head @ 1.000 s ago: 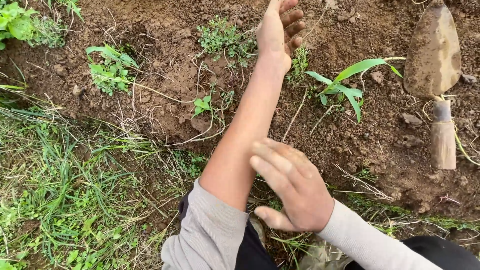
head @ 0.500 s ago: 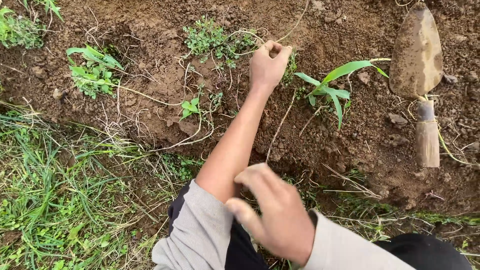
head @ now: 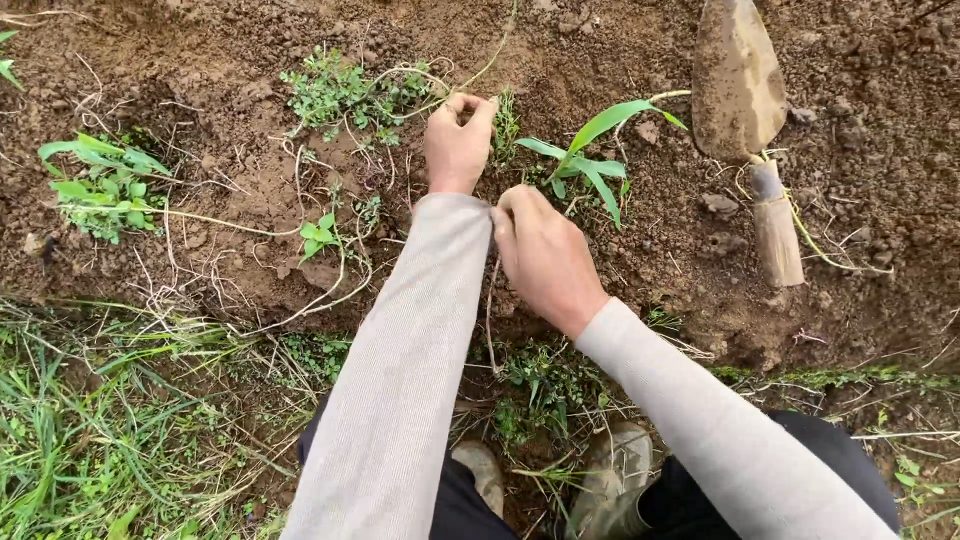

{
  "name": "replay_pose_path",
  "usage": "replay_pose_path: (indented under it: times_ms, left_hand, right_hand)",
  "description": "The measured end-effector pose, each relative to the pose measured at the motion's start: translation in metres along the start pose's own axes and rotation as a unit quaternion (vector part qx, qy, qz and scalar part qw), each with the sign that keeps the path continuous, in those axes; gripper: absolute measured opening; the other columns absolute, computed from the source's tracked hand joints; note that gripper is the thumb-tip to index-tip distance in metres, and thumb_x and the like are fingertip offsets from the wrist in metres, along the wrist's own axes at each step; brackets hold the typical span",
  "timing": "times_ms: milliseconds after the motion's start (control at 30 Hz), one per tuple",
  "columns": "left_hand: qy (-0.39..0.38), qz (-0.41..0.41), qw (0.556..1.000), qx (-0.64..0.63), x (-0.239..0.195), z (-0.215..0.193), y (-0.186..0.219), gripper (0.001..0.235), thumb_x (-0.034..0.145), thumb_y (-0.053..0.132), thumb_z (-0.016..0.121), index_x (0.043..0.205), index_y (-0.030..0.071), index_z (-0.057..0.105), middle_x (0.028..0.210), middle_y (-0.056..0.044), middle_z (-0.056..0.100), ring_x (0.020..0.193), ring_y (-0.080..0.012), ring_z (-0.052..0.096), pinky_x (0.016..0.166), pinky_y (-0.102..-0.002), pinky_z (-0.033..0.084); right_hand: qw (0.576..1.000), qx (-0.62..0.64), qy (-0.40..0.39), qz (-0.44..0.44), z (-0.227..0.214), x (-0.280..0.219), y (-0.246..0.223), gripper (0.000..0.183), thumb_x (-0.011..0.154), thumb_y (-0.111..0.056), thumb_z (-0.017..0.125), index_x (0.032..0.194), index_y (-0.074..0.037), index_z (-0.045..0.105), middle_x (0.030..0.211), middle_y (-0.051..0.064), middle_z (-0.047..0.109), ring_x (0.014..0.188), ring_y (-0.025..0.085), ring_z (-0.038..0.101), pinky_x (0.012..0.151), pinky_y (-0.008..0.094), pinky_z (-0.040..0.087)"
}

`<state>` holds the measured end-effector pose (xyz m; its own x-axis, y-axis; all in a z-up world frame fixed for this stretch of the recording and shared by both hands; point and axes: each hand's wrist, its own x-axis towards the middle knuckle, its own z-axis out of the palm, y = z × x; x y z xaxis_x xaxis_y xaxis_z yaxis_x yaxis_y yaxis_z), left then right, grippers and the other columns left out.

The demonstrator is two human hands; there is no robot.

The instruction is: Weeding around a small plant using a hand trowel and bare hands in a field.

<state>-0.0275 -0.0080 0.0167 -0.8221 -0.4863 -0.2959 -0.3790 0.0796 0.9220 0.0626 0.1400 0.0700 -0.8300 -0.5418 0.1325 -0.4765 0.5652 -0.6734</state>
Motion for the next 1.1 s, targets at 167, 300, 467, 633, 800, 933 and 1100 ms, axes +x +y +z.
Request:
replay_pose_path:
  times_ms: [167,300,467,633,800,933,1100]
  left_hand:
    - [-0.064,0.096,0.987,0.116,-0.031,-0.008,0.007,0.01,0.089,0.022,0.062,0.091,0.016,0.068,0.071,0.003,0.06,0.061,-0.0076,0.051,0.058,-0.025,0.044]
    - [-0.154,0.266,0.901,0.306,-0.034,-0.014,-0.009,0.032,0.086,0.03,0.057,0.115,0.017,0.062,0.098,0.0,0.063,0.09,-0.0144,0.059,0.086,-0.037,0.052]
    - [-0.198,0.305,0.826,0.431,-0.047,0.0,-0.025,0.037,0.087,0.048,0.071,0.105,0.016,0.066,0.1,-0.001,0.059,0.097,-0.0192,0.054,0.098,-0.044,0.039]
    - [-0.157,0.349,0.774,0.505,-0.067,0.017,-0.032,0.038,0.085,0.046,0.077,0.107,0.015,0.073,0.108,-0.01,0.062,0.105,-0.0278,0.058,0.098,-0.05,0.042]
    - [-0.125,0.331,0.794,0.495,-0.081,0.024,-0.033,0.034,0.089,0.036,0.072,0.117,0.016,0.073,0.11,-0.011,0.059,0.105,-0.0292,0.055,0.092,-0.048,0.043]
    - [-0.1,0.32,0.791,0.512,-0.081,0.037,-0.048,0.035,0.089,0.033,0.072,0.118,0.013,0.071,0.114,-0.012,0.061,0.109,-0.0295,0.056,0.096,-0.049,0.043]
    - [-0.047,0.341,0.807,0.48,-0.082,0.053,-0.058,0.035,0.084,0.026,0.077,0.117,0.018,0.071,0.124,-0.011,0.068,0.119,-0.0304,0.059,0.105,-0.057,0.04]
  right_hand:
    - [0.987,-0.139,0.033,0.074,-0.085,0.015,0.036,0.019,0.109,-0.024,0.058,0.102,-0.007,0.058,0.09,0.009,0.062,0.075,0.026,0.064,0.06,0.04,0.052]
    - [0.899,-0.345,0.017,0.269,-0.148,0.002,0.128,0.045,0.109,-0.047,0.068,0.113,-0.003,0.06,0.11,0.02,0.066,0.094,0.035,0.064,0.078,0.056,0.054]
    - [0.839,-0.247,-0.132,0.466,-0.164,-0.006,0.151,0.06,0.101,-0.054,0.065,0.125,-0.001,0.055,0.112,0.02,0.065,0.095,0.034,0.064,0.086,0.054,0.054]
    - [0.905,-0.224,-0.025,0.36,-0.164,-0.024,0.192,0.018,0.106,-0.01,0.065,0.09,-0.009,0.058,0.088,0.011,0.066,0.076,0.026,0.06,0.08,0.049,0.056]
    - [0.83,-0.535,0.04,0.149,-0.193,-0.058,0.21,0.053,0.132,-0.069,0.065,0.106,-0.023,0.062,0.072,-0.008,0.063,0.058,0.008,0.062,0.055,0.025,0.048]
    - [0.87,-0.492,0.025,0.024,-0.214,-0.089,0.198,0.024,0.123,-0.033,0.067,0.122,-0.009,0.067,0.106,0.003,0.069,0.087,0.017,0.066,0.077,0.033,0.058]
    - [0.786,-0.6,-0.035,-0.142,-0.196,-0.04,0.176,0.036,0.116,-0.059,0.043,0.106,-0.031,0.063,0.094,-0.011,0.068,0.08,0.007,0.069,0.076,0.024,0.059]
